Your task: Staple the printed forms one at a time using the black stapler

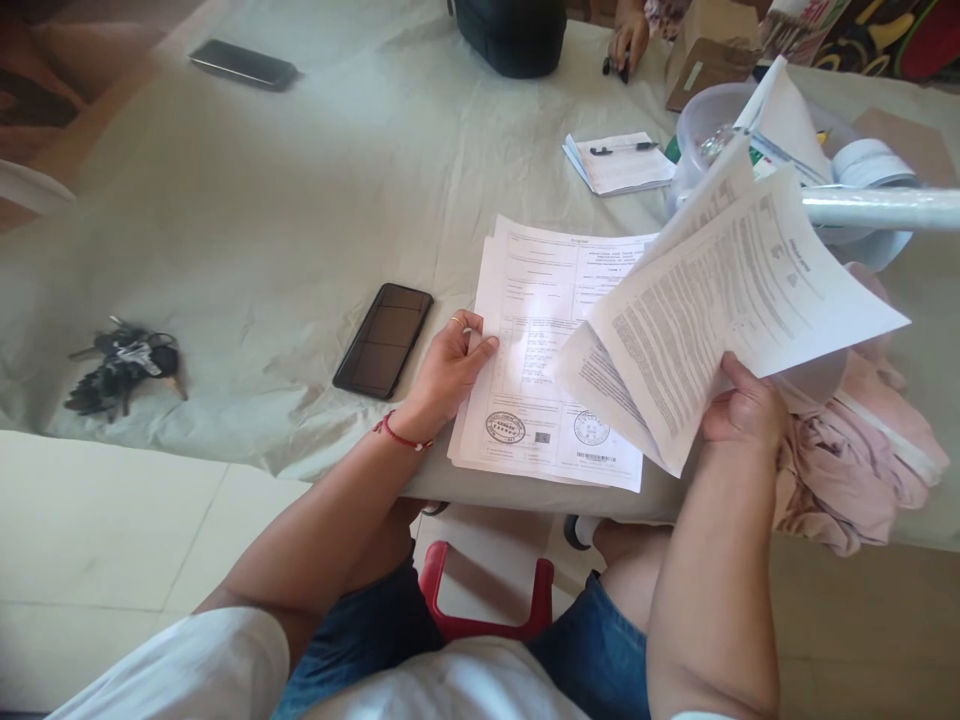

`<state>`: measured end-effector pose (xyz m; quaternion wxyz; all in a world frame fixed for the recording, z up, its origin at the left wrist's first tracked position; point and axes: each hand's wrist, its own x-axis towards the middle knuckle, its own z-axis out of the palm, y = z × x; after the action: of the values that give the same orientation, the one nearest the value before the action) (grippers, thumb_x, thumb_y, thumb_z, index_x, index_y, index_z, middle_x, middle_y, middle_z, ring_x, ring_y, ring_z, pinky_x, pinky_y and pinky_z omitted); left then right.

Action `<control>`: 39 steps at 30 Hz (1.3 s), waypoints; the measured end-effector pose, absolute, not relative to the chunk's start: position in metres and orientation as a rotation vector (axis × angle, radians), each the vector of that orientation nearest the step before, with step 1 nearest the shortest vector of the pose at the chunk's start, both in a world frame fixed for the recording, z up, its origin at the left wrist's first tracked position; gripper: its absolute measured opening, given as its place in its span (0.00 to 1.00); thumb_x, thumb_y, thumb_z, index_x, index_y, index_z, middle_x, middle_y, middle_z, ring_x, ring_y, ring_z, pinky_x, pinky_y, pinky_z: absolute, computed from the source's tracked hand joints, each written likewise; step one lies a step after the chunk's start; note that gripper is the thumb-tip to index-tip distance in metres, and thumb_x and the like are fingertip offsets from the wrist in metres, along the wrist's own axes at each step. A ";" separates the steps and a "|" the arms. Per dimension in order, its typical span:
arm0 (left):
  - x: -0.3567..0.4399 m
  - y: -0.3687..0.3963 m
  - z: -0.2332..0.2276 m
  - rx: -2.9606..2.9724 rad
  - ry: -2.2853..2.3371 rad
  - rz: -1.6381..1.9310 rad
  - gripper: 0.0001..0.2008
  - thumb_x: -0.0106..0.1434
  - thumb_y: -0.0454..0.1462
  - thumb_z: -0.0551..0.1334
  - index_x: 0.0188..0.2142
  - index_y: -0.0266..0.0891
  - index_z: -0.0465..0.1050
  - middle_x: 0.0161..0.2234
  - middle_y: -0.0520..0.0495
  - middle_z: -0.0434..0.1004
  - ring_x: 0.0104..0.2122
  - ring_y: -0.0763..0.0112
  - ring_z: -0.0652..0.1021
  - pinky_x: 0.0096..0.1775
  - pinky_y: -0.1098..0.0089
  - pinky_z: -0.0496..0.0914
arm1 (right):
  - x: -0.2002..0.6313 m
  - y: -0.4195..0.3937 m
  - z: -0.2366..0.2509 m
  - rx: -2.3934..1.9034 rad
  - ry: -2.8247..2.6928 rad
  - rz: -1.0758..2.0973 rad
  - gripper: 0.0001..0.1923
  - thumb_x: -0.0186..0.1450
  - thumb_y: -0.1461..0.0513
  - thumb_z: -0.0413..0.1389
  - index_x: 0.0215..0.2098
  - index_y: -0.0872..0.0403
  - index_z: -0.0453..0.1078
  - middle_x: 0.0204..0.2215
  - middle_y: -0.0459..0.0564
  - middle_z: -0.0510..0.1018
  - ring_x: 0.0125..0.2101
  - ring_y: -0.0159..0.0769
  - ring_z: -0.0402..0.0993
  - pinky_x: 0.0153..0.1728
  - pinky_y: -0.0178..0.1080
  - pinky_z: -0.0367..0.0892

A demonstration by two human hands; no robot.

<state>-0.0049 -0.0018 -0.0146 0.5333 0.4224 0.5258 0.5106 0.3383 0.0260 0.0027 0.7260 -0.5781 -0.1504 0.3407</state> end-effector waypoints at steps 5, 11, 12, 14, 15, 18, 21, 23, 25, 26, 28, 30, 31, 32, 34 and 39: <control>-0.004 -0.003 -0.014 1.012 1.262 1.219 0.13 0.65 0.40 0.73 0.37 0.47 0.68 0.25 0.56 0.62 0.28 0.66 0.70 0.34 0.66 0.67 | 0.334 0.022 0.006 -1.207 -0.301 0.886 0.22 0.57 0.73 0.61 0.47 0.53 0.83 0.57 0.52 0.86 0.60 0.44 0.83 0.63 0.47 0.80; -0.003 -0.001 -0.016 0.998 1.253 1.212 0.13 0.64 0.40 0.73 0.37 0.46 0.68 0.30 0.53 0.74 0.32 0.64 0.76 0.35 0.66 0.70 | 0.342 0.017 0.005 -1.191 -0.311 0.983 0.16 0.63 0.70 0.61 0.47 0.54 0.84 0.56 0.54 0.87 0.59 0.46 0.84 0.58 0.44 0.84; -0.002 -0.001 -0.016 0.999 1.253 1.211 0.13 0.64 0.40 0.73 0.37 0.46 0.69 0.30 0.52 0.75 0.33 0.64 0.76 0.36 0.65 0.71 | 0.342 0.016 0.004 -1.193 -0.327 0.988 0.15 0.64 0.69 0.62 0.47 0.53 0.84 0.55 0.54 0.87 0.58 0.46 0.85 0.57 0.44 0.84; -0.002 -0.001 -0.016 0.999 1.254 1.210 0.12 0.64 0.39 0.73 0.37 0.46 0.69 0.31 0.52 0.76 0.34 0.63 0.77 0.36 0.65 0.72 | 0.339 0.015 0.002 -1.209 -0.362 0.980 0.16 0.62 0.68 0.65 0.47 0.52 0.84 0.53 0.52 0.88 0.57 0.45 0.85 0.57 0.43 0.84; -0.002 -0.001 -0.016 0.999 1.257 1.208 0.12 0.64 0.39 0.73 0.37 0.46 0.69 0.31 0.52 0.76 0.34 0.63 0.78 0.36 0.65 0.72 | 0.336 0.014 0.001 -1.217 -0.391 0.964 0.17 0.60 0.68 0.67 0.47 0.52 0.84 0.52 0.51 0.88 0.57 0.45 0.85 0.58 0.43 0.83; -0.002 -0.002 -0.016 0.995 1.270 1.211 0.12 0.64 0.39 0.73 0.38 0.46 0.70 0.30 0.52 0.76 0.33 0.63 0.78 0.36 0.65 0.73 | 0.325 0.015 -0.002 -1.242 -0.508 0.922 0.20 0.53 0.68 0.70 0.44 0.52 0.84 0.49 0.50 0.89 0.57 0.44 0.84 0.61 0.40 0.80; -0.002 -0.004 -0.015 0.955 1.260 1.236 0.15 0.63 0.38 0.73 0.46 0.48 0.71 0.30 0.53 0.77 0.29 0.64 0.78 0.34 0.64 0.73 | 0.314 0.014 -0.003 -1.245 -0.599 0.980 0.24 0.49 0.66 0.73 0.46 0.53 0.85 0.48 0.51 0.90 0.53 0.46 0.86 0.62 0.44 0.80; -0.001 -0.005 -0.015 0.922 1.223 1.244 0.22 0.63 0.38 0.72 0.54 0.50 0.70 0.31 0.53 0.79 0.26 0.65 0.77 0.31 0.65 0.72 | 0.309 0.014 -0.003 -1.248 -0.611 1.004 0.27 0.46 0.66 0.75 0.46 0.56 0.85 0.46 0.53 0.90 0.50 0.48 0.87 0.62 0.48 0.80; -0.001 -0.005 -0.015 0.933 1.209 1.245 0.22 0.63 0.38 0.71 0.55 0.50 0.71 0.30 0.54 0.78 0.24 0.68 0.74 0.29 0.67 0.68 | 0.306 0.014 -0.003 -1.261 -0.611 0.995 0.27 0.44 0.66 0.76 0.44 0.58 0.85 0.45 0.55 0.90 0.48 0.49 0.87 0.61 0.50 0.80; -0.001 -0.004 -0.015 0.964 1.220 1.237 0.18 0.63 0.37 0.71 0.52 0.49 0.74 0.28 0.55 0.75 0.23 0.69 0.72 0.29 0.67 0.66 | 0.306 0.014 -0.004 -1.270 -0.609 0.989 0.27 0.44 0.67 0.76 0.44 0.58 0.85 0.44 0.56 0.90 0.48 0.49 0.87 0.61 0.51 0.80; -0.001 -0.004 -0.014 1.033 1.268 1.200 0.07 0.64 0.37 0.70 0.42 0.46 0.78 0.24 0.55 0.67 0.22 0.71 0.65 0.29 0.67 0.61 | 0.306 0.014 -0.005 -1.288 -0.611 0.981 0.28 0.43 0.67 0.76 0.44 0.58 0.85 0.44 0.56 0.90 0.48 0.50 0.87 0.60 0.52 0.80; 0.000 -0.004 -0.012 1.057 1.309 1.138 0.02 0.65 0.36 0.68 0.35 0.44 0.81 0.23 0.54 0.64 0.22 0.72 0.61 0.29 0.66 0.57 | 0.307 0.015 -0.006 -1.297 -0.629 0.972 0.29 0.43 0.67 0.76 0.44 0.58 0.85 0.44 0.55 0.90 0.49 0.50 0.87 0.61 0.51 0.80; 0.000 -0.004 -0.010 1.048 1.317 1.111 0.04 0.65 0.36 0.67 0.35 0.44 0.82 0.23 0.53 0.65 0.22 0.71 0.61 0.29 0.66 0.57 | 0.307 0.015 -0.007 -1.301 -0.641 0.965 0.29 0.42 0.67 0.77 0.44 0.57 0.85 0.45 0.55 0.91 0.49 0.49 0.87 0.61 0.50 0.80; 0.000 -0.005 -0.007 1.034 1.323 1.101 0.05 0.65 0.36 0.66 0.36 0.44 0.84 0.24 0.52 0.68 0.23 0.71 0.62 0.30 0.66 0.57 | 0.308 0.015 -0.008 -1.306 -0.657 0.961 0.29 0.43 0.66 0.77 0.44 0.57 0.86 0.46 0.54 0.91 0.49 0.49 0.87 0.61 0.50 0.80; 0.001 -0.006 -0.002 1.026 1.323 1.112 0.07 0.65 0.39 0.66 0.37 0.43 0.85 0.29 0.50 0.76 0.27 0.68 0.69 0.33 0.65 0.62 | 0.310 0.015 -0.011 -1.324 -0.695 0.964 0.28 0.43 0.63 0.79 0.43 0.54 0.86 0.46 0.53 0.91 0.50 0.50 0.87 0.62 0.51 0.81; 0.002 -0.009 0.004 0.991 1.234 1.089 0.19 0.69 0.53 0.66 0.36 0.40 0.83 0.38 0.45 0.85 0.39 0.62 0.79 0.42 0.64 0.72 | 0.314 0.012 -0.019 -1.363 -0.807 1.021 0.28 0.41 0.53 0.84 0.39 0.44 0.86 0.47 0.48 0.92 0.51 0.58 0.88 0.62 0.61 0.82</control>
<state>0.0016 -0.0092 0.0043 0.5731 0.4228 0.5265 0.4644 0.3142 0.0125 -0.0187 0.5880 -0.5849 -0.3464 0.4383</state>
